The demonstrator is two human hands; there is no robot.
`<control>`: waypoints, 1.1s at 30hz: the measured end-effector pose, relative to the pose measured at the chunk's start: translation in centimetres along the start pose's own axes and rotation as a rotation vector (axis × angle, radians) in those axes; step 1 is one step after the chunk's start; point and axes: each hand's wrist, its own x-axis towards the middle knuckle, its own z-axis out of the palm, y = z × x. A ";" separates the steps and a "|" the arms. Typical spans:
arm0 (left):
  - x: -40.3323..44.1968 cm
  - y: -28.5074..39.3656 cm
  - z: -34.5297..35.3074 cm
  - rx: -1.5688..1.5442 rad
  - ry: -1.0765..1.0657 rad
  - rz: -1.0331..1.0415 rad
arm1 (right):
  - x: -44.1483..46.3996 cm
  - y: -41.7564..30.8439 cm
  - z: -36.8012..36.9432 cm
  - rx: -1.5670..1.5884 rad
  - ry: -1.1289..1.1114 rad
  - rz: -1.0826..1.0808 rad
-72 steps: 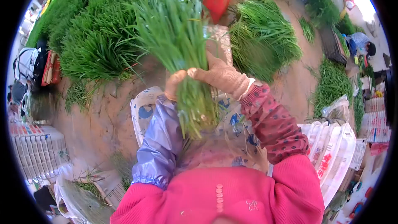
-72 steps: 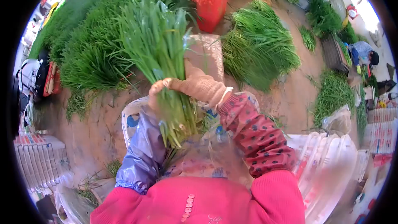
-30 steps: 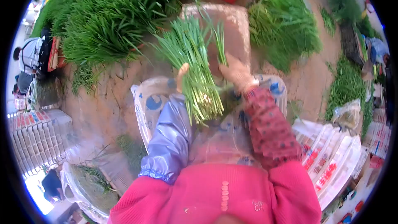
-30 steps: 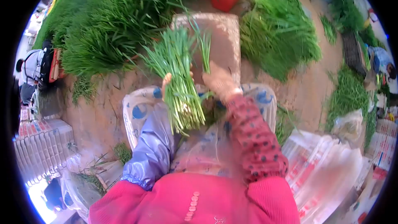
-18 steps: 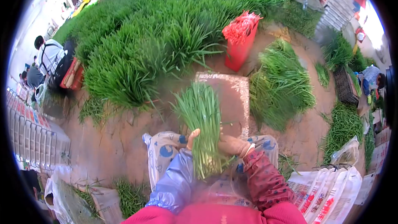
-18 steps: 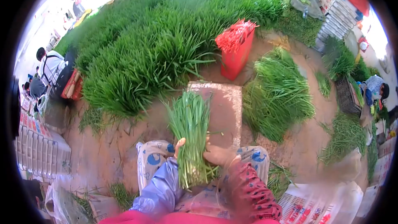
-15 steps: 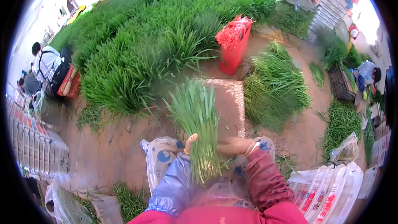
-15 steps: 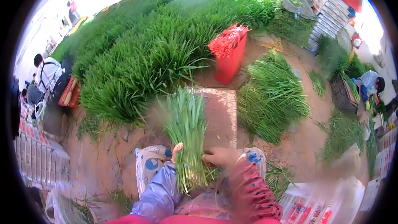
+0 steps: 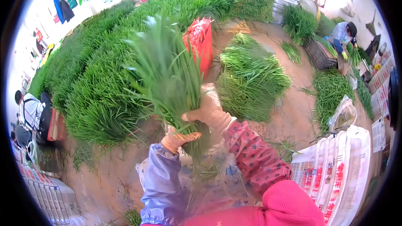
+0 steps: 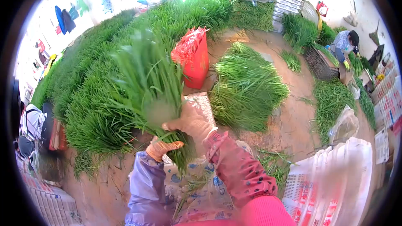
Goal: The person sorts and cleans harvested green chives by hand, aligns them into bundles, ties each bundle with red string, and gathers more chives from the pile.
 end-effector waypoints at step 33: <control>-2.8 3.9 -0.1 0.091 0.525 0.204 | 0.9 -5.7 2.8 -0.305 0.244 -0.314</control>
